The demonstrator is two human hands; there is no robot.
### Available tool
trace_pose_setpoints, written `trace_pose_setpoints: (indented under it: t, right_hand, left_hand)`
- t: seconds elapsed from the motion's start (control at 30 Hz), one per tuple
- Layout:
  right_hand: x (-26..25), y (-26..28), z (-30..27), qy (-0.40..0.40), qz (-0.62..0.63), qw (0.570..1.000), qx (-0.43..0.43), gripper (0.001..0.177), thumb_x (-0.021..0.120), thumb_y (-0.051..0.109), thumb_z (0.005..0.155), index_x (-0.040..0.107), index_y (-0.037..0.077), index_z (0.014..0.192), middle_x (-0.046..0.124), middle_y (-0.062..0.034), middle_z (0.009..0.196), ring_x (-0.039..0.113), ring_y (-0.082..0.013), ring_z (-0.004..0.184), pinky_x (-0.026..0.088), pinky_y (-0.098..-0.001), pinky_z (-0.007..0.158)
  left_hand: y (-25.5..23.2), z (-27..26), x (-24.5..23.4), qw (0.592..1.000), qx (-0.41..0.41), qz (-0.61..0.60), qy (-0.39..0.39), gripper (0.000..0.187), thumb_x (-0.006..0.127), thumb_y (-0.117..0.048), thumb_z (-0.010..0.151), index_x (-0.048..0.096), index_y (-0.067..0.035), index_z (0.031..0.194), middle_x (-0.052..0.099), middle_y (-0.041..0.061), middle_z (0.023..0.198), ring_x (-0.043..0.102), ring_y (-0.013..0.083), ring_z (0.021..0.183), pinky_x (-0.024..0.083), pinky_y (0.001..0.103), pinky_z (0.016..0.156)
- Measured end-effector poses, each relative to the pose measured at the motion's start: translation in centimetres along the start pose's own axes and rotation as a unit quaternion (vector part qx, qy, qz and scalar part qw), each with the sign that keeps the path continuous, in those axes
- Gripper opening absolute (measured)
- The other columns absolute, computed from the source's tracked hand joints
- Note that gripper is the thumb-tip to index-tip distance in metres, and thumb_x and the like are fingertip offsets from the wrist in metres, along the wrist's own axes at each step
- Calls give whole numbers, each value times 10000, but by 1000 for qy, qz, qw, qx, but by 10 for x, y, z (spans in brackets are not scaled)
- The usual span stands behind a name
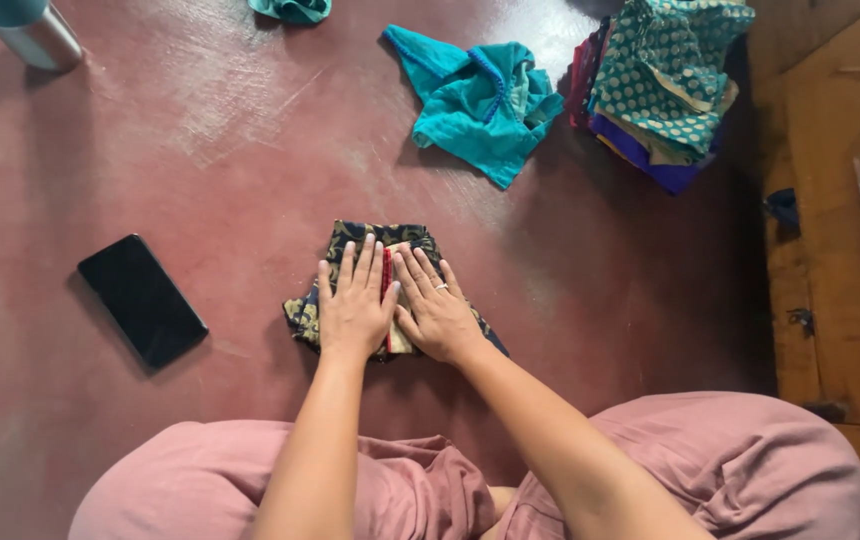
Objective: The person folds a dark patterned blouse and places it on a stack of clothes, then fastens the hooks on a turquoise blouse.
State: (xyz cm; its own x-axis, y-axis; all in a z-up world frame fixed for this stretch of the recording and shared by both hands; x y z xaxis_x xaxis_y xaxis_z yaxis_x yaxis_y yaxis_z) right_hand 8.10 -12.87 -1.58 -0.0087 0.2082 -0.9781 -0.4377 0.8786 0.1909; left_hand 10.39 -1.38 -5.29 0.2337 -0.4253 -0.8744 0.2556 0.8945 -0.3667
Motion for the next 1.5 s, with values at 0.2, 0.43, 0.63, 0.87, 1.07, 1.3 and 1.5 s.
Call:
trace_pose_setpoints:
  t: [0.2, 0.43, 0.63, 0.87, 1.07, 1.3, 1.5]
  right_hand:
    - [-10, -3, 3, 3, 23, 1000, -9, 756, 439, 434, 1016, 187, 89, 1640, 168, -98, 1721, 170, -261, 1580, 121, -483, 1250]
    - [-9, -8, 0, 12, 14, 1000, -8, 763, 438, 430, 1013, 178, 82, 1641, 169, -95, 1719, 181, -261, 1575, 125, -478, 1250]
    - [-15, -45, 14, 2, -8, 1000, -7, 764, 449, 421, 1005, 190, 82, 1639, 187, -110, 1705, 191, -264, 1572, 135, -474, 1254]
    - [-20, -68, 29, 20, -14, 997, -76, 762, 481, 386, 998, 203, 85, 1641, 206, -106, 1716, 189, -260, 1583, 140, -464, 1261]
    - [-33, -59, 55, 155, -8, 950, -273, 798, 507, 328, 939, 190, 112, 1638, 182, -80, 1705, 146, -264, 1571, 98, -508, 1245]
    - [-45, -15, 67, 92, -164, 804, -564, 767, 623, 234, 777, 430, 261, 1519, 296, 69, 1663, 219, -206, 1558, 134, -590, 1228]
    - [-64, 3, 59, 52, 98, 951, -287, 458, 688, 124, 852, 600, 141, 1301, 550, -78, 1442, 521, -282, 1364, 470, -435, 1118]
  left_hand:
    - [19, -1, -37, 990, -57, 107, 74, 738, 463, -612, 955, 289, -305, 1603, 208, -31, 1691, 218, 240, 1534, 132, 638, 1183]
    - [68, -28, -37, 992, -89, 54, 73, 769, 509, -603, 929, 300, -301, 1605, 218, -3, 1685, 219, 222, 1540, 92, 620, 1216]
    - [61, -24, -51, 996, -78, 9, 40, 772, 535, -523, 908, 284, -304, 1605, 172, 50, 1706, 170, 280, 1562, 88, 590, 1232]
    - [54, -26, -48, 991, -32, 121, 53, 737, 515, -601, 937, 258, -437, 1608, 167, 10, 1711, 141, 248, 1571, 68, 649, 1200]
    - [56, -25, -61, 997, -55, -14, 45, 753, 483, -650, 929, 250, -388, 1596, 194, 24, 1680, 174, 247, 1544, 71, 674, 1206]
    - [48, -23, -56, 995, -34, 56, 77, 678, 508, -627, 930, 297, -479, 1557, 226, 23, 1653, 187, 239, 1526, 67, 689, 1179]
    - [44, -20, -53, 987, -39, 66, 141, 703, 559, -581, 879, 305, -486, 1528, 217, 11, 1629, 174, 222, 1513, 71, 728, 1155]
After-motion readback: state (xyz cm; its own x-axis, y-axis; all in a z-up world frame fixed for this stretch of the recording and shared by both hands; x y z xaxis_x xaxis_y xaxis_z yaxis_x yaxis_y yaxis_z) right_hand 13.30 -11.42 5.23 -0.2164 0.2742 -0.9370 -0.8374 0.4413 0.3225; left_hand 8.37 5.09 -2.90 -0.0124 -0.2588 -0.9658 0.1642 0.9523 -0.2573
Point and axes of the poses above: each hand's wrist, its own z-axis towards the middle knuckle, its own x-axis out of the palm, y = z × x, the point moved 8 cm from there along z, towards the middle knuckle
